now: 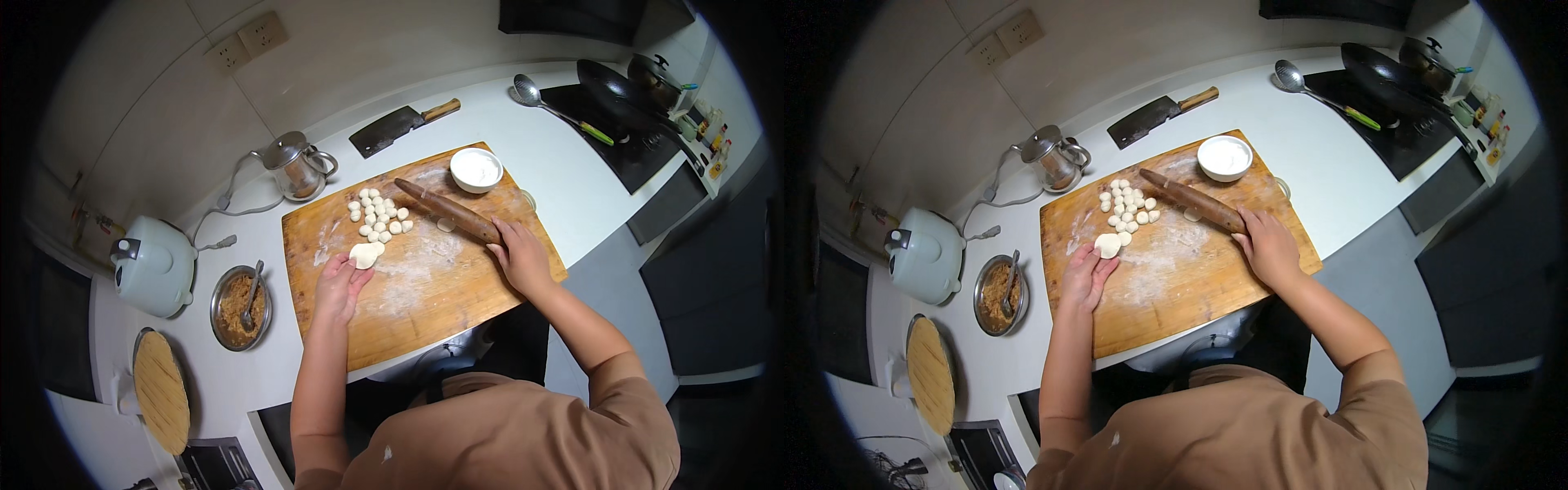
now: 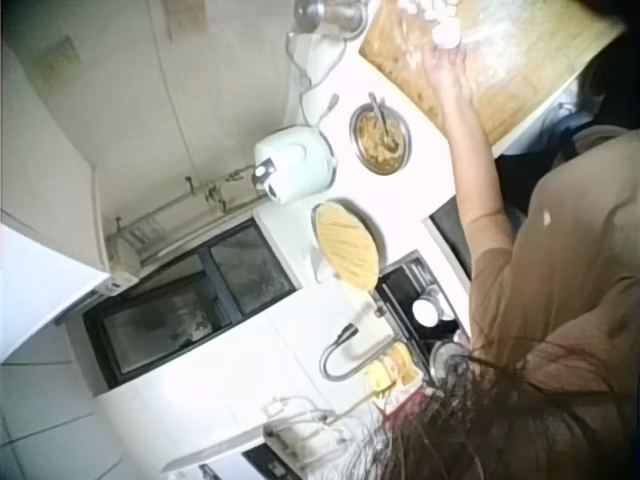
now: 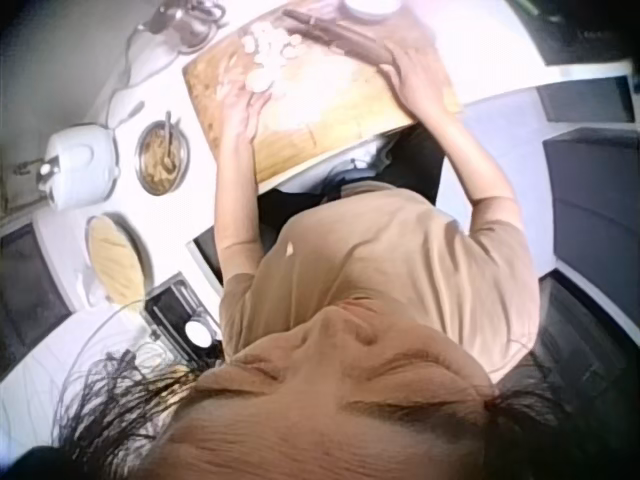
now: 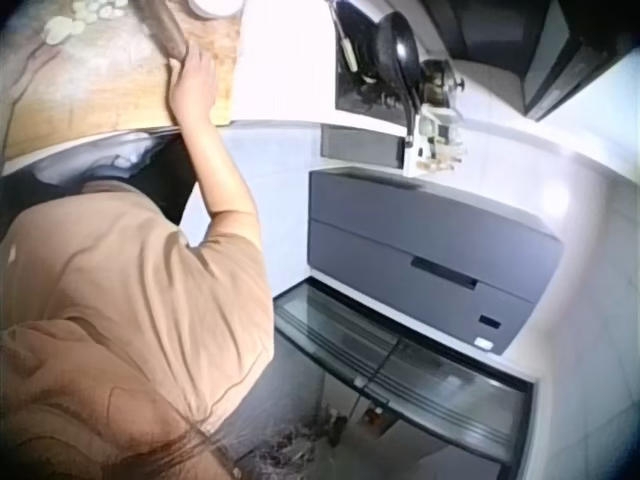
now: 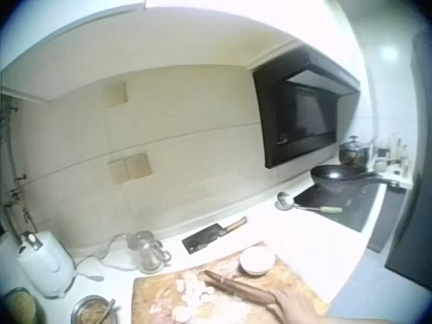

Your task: The person rolls small dough balls into flat circular discs using a wooden rolling pin on a floured cutting board. The person repeatedly picks up a dough ball, flattens it with the rolling pin, and places the finished disc aside on the board.

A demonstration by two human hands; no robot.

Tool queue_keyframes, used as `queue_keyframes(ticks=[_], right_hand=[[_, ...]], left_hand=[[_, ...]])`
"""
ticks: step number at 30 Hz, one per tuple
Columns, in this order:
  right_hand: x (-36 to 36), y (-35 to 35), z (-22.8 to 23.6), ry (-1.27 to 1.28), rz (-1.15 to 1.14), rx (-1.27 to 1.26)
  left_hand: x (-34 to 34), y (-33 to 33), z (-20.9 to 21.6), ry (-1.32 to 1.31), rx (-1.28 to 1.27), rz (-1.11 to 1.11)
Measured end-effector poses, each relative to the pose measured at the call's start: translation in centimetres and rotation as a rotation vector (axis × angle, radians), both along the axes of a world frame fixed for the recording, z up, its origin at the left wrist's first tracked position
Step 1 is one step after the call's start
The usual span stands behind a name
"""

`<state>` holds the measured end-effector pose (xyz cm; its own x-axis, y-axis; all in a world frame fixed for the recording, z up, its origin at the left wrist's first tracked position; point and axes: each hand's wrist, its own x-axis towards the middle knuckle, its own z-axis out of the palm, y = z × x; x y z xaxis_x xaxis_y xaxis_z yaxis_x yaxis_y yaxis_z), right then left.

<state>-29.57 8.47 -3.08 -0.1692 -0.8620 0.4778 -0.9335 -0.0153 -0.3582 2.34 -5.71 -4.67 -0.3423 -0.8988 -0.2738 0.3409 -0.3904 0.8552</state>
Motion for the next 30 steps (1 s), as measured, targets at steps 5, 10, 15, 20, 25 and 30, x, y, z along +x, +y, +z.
queue_keyframes(ticks=[5, 10, 15, 20, 25, 30], right_hand=[[0.0, -1.1, -0.2, 0.048, -0.112, 0.032], [-0.3, -2.3, 1.3, 0.049, -0.064, -0.083], [-4.4, -9.2, 4.1, -0.011, -0.036, -0.046], [-7.8, -16.7, 5.4, 0.033, -0.033, 0.385], [-8.2, -19.1, 4.7, 0.094, 0.001, 0.536], [-4.5, -20.4, 8.6, -0.050, 0.149, 0.369]], left_hand=[[-1.3, -0.1, 1.0, 0.150, 0.037, 0.064], [-0.9, -0.9, 0.3, 0.343, 0.110, 0.154], [0.5, -2.1, -2.7, 0.297, 0.038, 0.199], [0.3, -1.8, -1.9, 0.218, -0.031, 0.228], [-0.1, -1.3, -0.2, 0.176, -0.044, 0.338], [-0.1, -1.4, -0.5, 0.185, -0.030, 0.372]])
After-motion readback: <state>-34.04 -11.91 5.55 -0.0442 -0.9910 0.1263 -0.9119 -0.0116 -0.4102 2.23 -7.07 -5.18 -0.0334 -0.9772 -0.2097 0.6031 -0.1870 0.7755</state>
